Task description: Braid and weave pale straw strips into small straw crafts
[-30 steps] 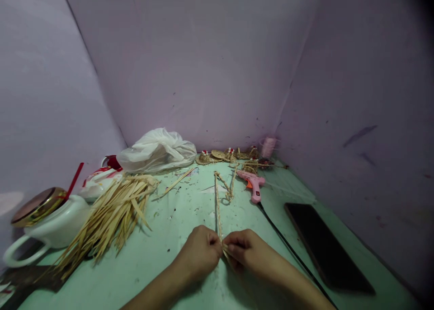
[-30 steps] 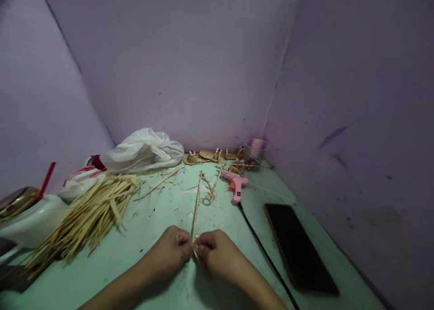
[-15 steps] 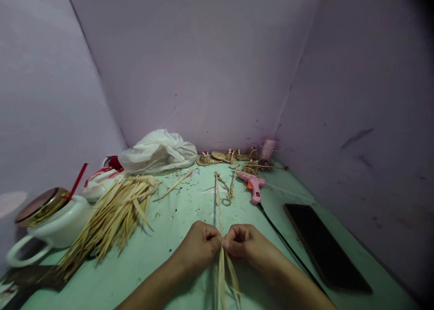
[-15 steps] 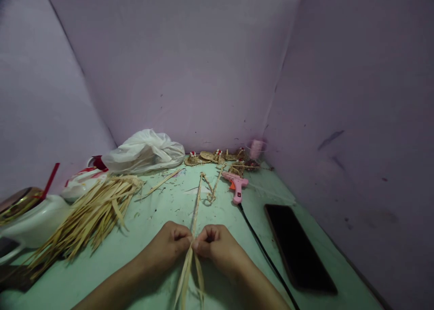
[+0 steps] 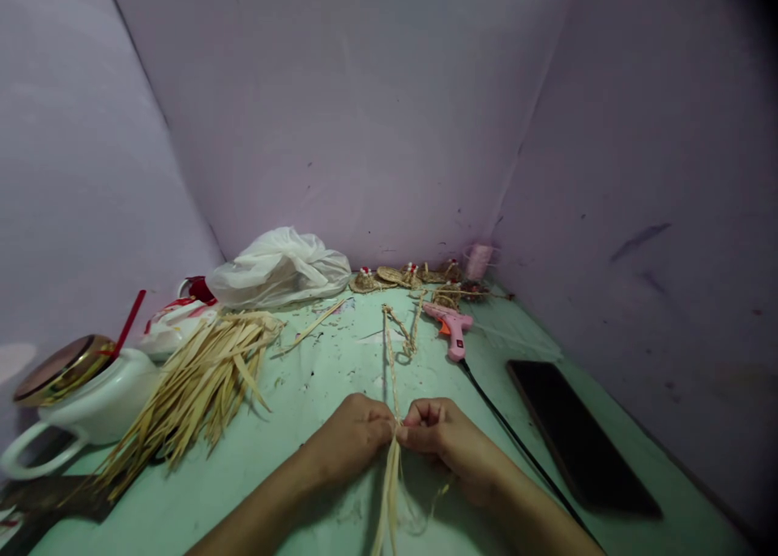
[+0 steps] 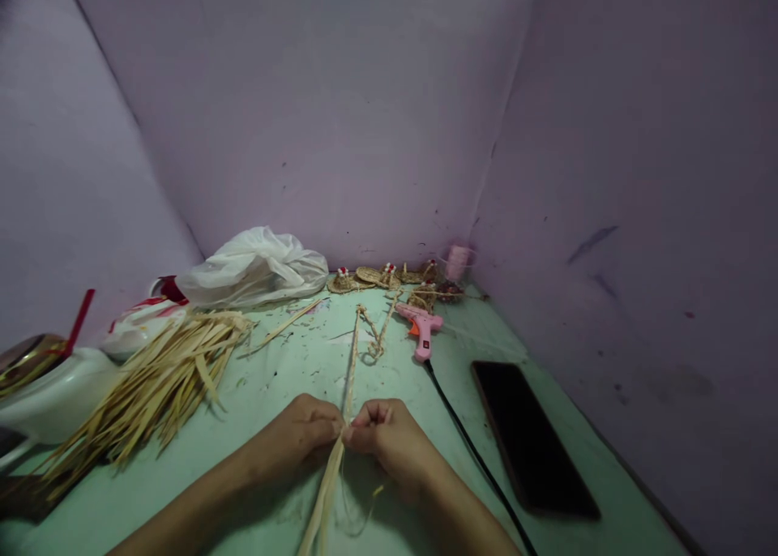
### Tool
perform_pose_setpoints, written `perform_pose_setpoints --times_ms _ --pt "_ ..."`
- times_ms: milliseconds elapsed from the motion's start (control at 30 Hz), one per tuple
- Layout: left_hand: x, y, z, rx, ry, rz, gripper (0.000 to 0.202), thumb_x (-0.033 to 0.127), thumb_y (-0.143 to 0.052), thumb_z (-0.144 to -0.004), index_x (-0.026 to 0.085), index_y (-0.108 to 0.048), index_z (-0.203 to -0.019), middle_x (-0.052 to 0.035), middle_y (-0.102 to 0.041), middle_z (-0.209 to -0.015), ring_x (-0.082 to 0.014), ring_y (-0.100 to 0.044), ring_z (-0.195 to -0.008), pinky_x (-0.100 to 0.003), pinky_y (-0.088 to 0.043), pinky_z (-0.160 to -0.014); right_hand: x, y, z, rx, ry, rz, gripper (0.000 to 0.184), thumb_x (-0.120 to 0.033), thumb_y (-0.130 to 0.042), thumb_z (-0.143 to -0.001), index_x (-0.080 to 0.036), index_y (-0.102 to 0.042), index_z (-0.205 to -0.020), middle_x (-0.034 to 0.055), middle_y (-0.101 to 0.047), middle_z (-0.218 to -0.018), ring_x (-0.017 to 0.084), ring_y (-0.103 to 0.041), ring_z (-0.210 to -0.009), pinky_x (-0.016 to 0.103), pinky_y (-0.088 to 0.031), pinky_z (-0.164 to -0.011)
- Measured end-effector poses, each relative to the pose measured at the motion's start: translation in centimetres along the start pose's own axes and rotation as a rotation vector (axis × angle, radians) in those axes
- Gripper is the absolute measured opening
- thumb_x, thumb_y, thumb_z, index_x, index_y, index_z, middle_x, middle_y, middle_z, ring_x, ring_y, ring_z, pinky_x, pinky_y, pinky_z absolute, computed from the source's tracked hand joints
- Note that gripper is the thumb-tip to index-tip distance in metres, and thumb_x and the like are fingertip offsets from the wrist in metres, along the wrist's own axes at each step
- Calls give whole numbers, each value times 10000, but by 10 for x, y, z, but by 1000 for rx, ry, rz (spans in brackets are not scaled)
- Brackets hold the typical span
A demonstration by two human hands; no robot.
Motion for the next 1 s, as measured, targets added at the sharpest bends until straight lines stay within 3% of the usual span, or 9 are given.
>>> perform_pose_setpoints --times_ms 167,300,500,567,700,833,1000 --pt "1 4 -1 -48 32 48 276 357 -534 -641 129 -470 -499 64 -267 -432 -47 -214 -446 -208 -141 -425 4 -2 0 -5 46 -20 305 -269 -738 -456 -143 -469 -526 -65 -443 -379 26 -309 -366 203 -152 -422" --pt "-2 3 -4 -17 86 103 221 298 -531 -604 88 -588 -568 53 -332 -403 -47 -228 -416 -209 -156 -407 7 -4 0 -29 58 -67 266 -272 -718 -473 -131 -513 -567 -9 -551 -443 54 -409 -413 199 -203 -446" --pt "1 3 -2 73 48 -40 164 223 -483 -592 116 -501 -469 54 -315 -414 -41 -240 -428 -196 -158 -404 8 -5 -1 -5 57 -38 122 -193 -627 -530 -122 -535 -566 -5 -562 -434 36 -358 -368 197 -209 -432" --pt "4 4 0 15 89 26 160 233 -469 -593 129 -478 -472 55 -323 -394 -40 -254 -389 -191 -161 -382 7 -4 -1 7 72 -17 109 -188 -613 -536 -122 -527 -545 -12 -543 -414 33 -342 -359 197 -211 -427" --pt "7 7 2 -161 232 291 147 259 -451 -597 141 -489 -516 40 -400 -386 -52 -293 -291 -187 -144 -306 5 -3 0 -35 121 -61 103 -179 -600 -547 -122 -515 -553 7 -569 -463 58 -442 -433 194 -261 -465" --pt "3 8 0 -119 256 410 130 256 -531 -557 128 -514 -556 46 -423 -394 -35 -285 -275 -166 -125 -285 5 -3 1 -57 90 -80 132 -197 -618 -550 -126 -511 -577 3 -565 -453 50 -415 -412 190 -228 -444" --pt "-1 4 -1 -73 248 391 213 316 -582 -557 121 -511 -509 54 -387 -358 -24 -240 -264 -177 -108 -291 4 -4 2 -52 89 -92 202 -233 -671 -514 -124 -517 -586 13 -578 -469 62 -443 -438 190 -224 -446"
Point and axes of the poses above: each hand's wrist, its own z-axis away from the middle knuckle, its own y-axis out of the back of the hand, x = y × z, the point moved 1 cm from there along -z, towards the middle knuckle
